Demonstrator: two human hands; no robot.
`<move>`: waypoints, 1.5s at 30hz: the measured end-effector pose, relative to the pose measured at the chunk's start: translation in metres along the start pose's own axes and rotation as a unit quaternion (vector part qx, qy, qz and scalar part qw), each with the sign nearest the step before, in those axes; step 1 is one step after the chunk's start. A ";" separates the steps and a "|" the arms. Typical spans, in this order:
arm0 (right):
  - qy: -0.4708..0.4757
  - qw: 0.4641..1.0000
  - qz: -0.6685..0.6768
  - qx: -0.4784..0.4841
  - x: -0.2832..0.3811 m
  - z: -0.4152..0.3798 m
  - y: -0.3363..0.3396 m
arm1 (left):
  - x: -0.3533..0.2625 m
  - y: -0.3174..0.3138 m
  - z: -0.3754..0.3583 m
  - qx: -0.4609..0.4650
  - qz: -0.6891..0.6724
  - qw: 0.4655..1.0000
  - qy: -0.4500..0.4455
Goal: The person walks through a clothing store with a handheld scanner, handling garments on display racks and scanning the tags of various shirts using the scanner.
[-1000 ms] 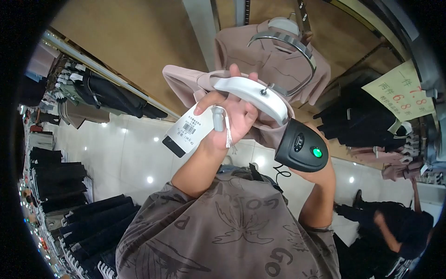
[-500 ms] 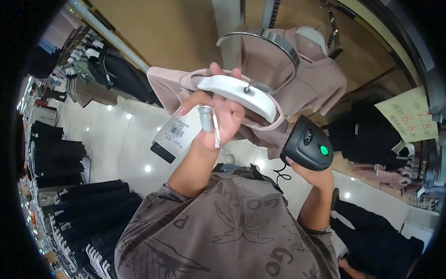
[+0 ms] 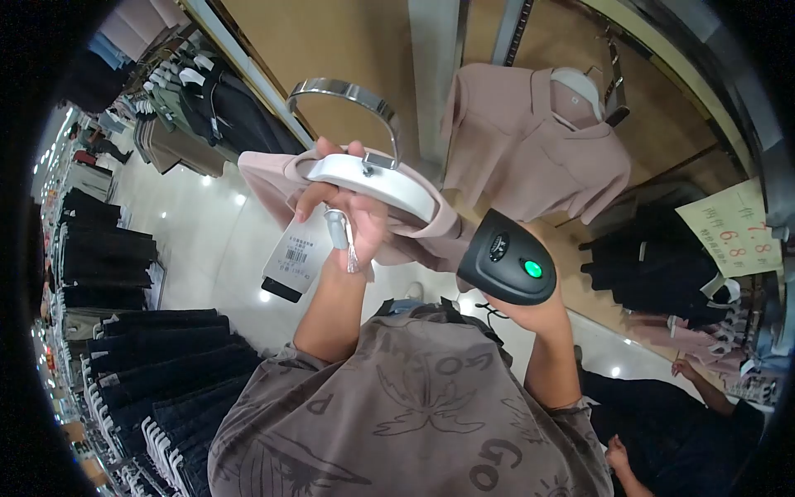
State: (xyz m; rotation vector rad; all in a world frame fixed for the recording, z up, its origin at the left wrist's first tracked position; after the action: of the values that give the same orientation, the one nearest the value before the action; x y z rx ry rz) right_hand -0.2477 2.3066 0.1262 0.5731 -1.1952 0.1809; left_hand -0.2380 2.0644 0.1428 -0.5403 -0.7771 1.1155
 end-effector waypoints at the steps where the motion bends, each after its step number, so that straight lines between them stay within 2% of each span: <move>1: 0.009 1.000 -0.010 0.007 0.002 0.003 -0.002 | -0.002 -0.003 0.000 0.005 -0.002 1.000 -0.001; 3: 0.026 0.999 -0.029 0.021 0.002 0.007 -0.003 | -0.005 0.000 -0.003 0.051 -0.030 0.998 -0.002; 7: -0.006 0.999 0.028 0.021 0.009 0.009 -0.009 | -0.008 0.001 -0.007 0.075 -0.017 0.997 0.001; 17: 0.023 0.999 0.033 0.032 0.003 0.009 -0.008 | -0.007 0.006 -0.018 0.048 -0.002 0.999 0.000; 24: -0.015 0.997 0.033 0.073 -0.015 0.009 -0.013 | -0.014 0.003 -0.030 0.051 0.043 0.998 -0.009; 26: -0.010 0.996 0.048 0.074 -0.020 0.009 -0.016 | -0.014 -0.002 -0.037 0.041 0.054 0.997 -0.033; 29: -0.052 0.992 0.077 0.088 -0.014 0.014 -0.026 | -0.018 -0.005 -0.050 0.045 0.065 0.995 -0.065; 31: -0.044 0.990 0.098 0.096 -0.015 0.015 -0.032 | -0.020 -0.009 -0.061 0.003 0.189 0.967 -0.171; 33: -0.049 0.986 0.104 0.124 -0.016 0.016 -0.039 | -0.029 -0.003 -0.083 -0.085 0.177 0.965 -0.173; 35: -0.068 0.979 0.096 0.169 -0.013 0.015 -0.049 | -0.030 -0.012 -0.101 -0.107 0.170 0.959 -0.201; 38: -0.068 0.968 0.087 0.227 -0.007 0.017 -0.065 | -0.016 -0.039 -0.104 -0.050 0.167 0.948 -0.265; 40: -0.028 0.962 0.096 0.255 -0.009 0.017 -0.075 | -0.009 -0.051 -0.110 -0.026 0.151 0.944 -0.291; 45: 0.000 0.955 0.086 0.283 0.002 0.013 -0.096 | -0.002 -0.063 -0.138 -0.035 0.169 0.933 -0.316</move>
State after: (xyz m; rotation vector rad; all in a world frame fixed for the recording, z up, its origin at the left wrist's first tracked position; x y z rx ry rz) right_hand -0.2167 2.2183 0.0998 0.9663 -1.1922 0.6878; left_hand -0.0940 2.0391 0.1019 -0.3777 -1.3199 1.6214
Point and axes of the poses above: each hand's wrist, its own z-axis towards the middle knuckle, its own y-axis out of the back of the hand, x = y × z, the point moved 5 cm from there along z, towards the middle knuckle, and after that the axes turned 6 degrees about -z, right-handed, at the moved point
